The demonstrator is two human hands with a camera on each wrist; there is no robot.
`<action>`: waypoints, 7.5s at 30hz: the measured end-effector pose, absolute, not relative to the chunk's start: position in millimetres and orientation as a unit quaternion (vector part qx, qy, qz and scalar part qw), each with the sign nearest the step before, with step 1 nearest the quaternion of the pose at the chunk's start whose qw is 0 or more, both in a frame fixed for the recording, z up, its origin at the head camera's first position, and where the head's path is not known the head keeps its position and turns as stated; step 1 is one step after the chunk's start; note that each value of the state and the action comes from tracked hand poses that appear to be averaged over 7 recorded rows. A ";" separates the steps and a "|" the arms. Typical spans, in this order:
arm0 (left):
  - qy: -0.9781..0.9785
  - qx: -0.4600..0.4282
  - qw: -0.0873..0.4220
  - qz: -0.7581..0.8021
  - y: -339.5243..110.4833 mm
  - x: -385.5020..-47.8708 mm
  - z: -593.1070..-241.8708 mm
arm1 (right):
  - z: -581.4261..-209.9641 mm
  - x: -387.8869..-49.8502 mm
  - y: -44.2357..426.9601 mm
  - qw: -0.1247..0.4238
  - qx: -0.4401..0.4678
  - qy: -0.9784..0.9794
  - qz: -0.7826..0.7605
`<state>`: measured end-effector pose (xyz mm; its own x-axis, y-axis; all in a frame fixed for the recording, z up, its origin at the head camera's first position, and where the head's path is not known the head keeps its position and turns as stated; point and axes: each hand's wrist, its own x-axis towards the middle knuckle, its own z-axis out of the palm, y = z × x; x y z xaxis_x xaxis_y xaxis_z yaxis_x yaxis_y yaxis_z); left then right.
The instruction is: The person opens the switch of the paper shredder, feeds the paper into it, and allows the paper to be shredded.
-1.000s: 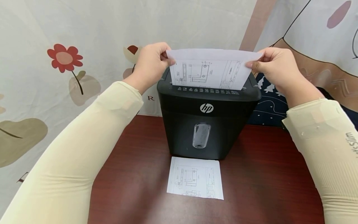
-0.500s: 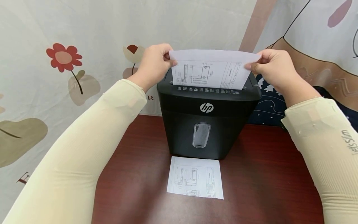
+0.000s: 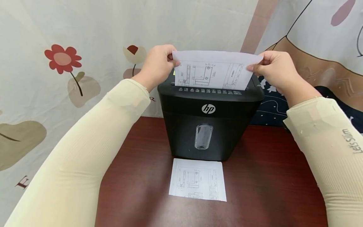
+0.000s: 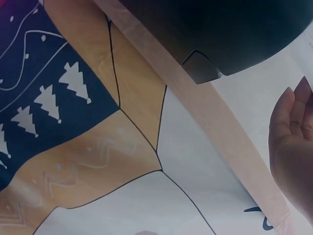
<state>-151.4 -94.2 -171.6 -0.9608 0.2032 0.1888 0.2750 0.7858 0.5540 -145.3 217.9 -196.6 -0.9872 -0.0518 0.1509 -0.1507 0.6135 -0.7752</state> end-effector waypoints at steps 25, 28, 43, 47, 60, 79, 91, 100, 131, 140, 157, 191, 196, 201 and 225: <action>-0.947 -0.142 0.008 -0.288 -103.2 -147.7 -192.0 | -215.6 -139.8 216.6 0.021 0.071 -0.928 0.366; -0.946 -0.141 -0.002 -0.290 -103.7 -145.9 -193.6 | -216.7 -138.2 215.9 0.023 0.073 -0.930 0.358; -0.954 -0.124 -0.012 -0.272 -107.5 -143.0 -201.2 | -218.4 -131.1 208.0 0.005 0.081 -0.951 0.297; -0.954 -0.120 -0.010 -0.274 -108.0 -141.9 -202.0 | -218.3 -128.8 207.2 0.007 0.086 -0.953 0.290; -0.947 -0.141 0.014 -0.287 -113.6 -132.0 -211.8 | -221.2 -117.3 208.8 0.031 0.087 -0.947 0.308; -0.944 -0.161 0.067 -0.281 -132.9 -109.8 -214.5 | -227.9 -96.0 219.6 0.065 0.081 -0.940 0.326; -0.931 -0.178 0.121 -0.293 -143.9 -93.9 -224.1 | -234.9 -80.1 227.1 0.094 0.068 -0.932 0.344; -0.924 -0.180 0.161 -0.298 -151.4 -81.5 -232.2 | -242.4 -66.3 233.0 0.117 0.055 -0.925 0.358; -0.900 -0.152 0.201 -0.357 -170.1 -34.9 -299.4 | -318.9 -17.4 239.2 0.173 0.043 -0.904 0.388; -0.900 -0.099 0.136 -0.403 -172.3 -21.6 -342.1 | -358.4 -2.7 232.7 0.109 0.028 -0.914 0.390; -0.881 0.042 0.010 -0.471 -162.4 0.6 -431.5 | -419.9 12.9 226.4 0.014 -0.031 -0.914 0.405; -0.869 0.121 -0.166 -0.451 -114.5 3.2 -492.7 | -485.9 6.8 196.3 -0.141 -0.075 -0.908 0.387; -0.878 0.122 -0.158 -0.435 -109.2 3.6 -497.4 | -492.7 6.9 189.6 -0.153 -0.081 -0.908 0.382; -0.897 0.112 -0.147 -0.401 -105.4 4.9 -502.8 | -500.6 8.8 185.5 -0.149 -0.080 -0.909 0.381; -0.944 0.097 -0.118 -0.291 -96.2 -0.5 -521.7 | -518.9 8.0 160.1 -0.179 -0.105 -0.934 0.292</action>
<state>-0.5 -96.2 -521.7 -0.9535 -0.1139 -0.2790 -0.2512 0.8119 0.5270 8.0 160.1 -518.9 -0.9141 0.0908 -0.3952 0.2998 0.8076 -0.5079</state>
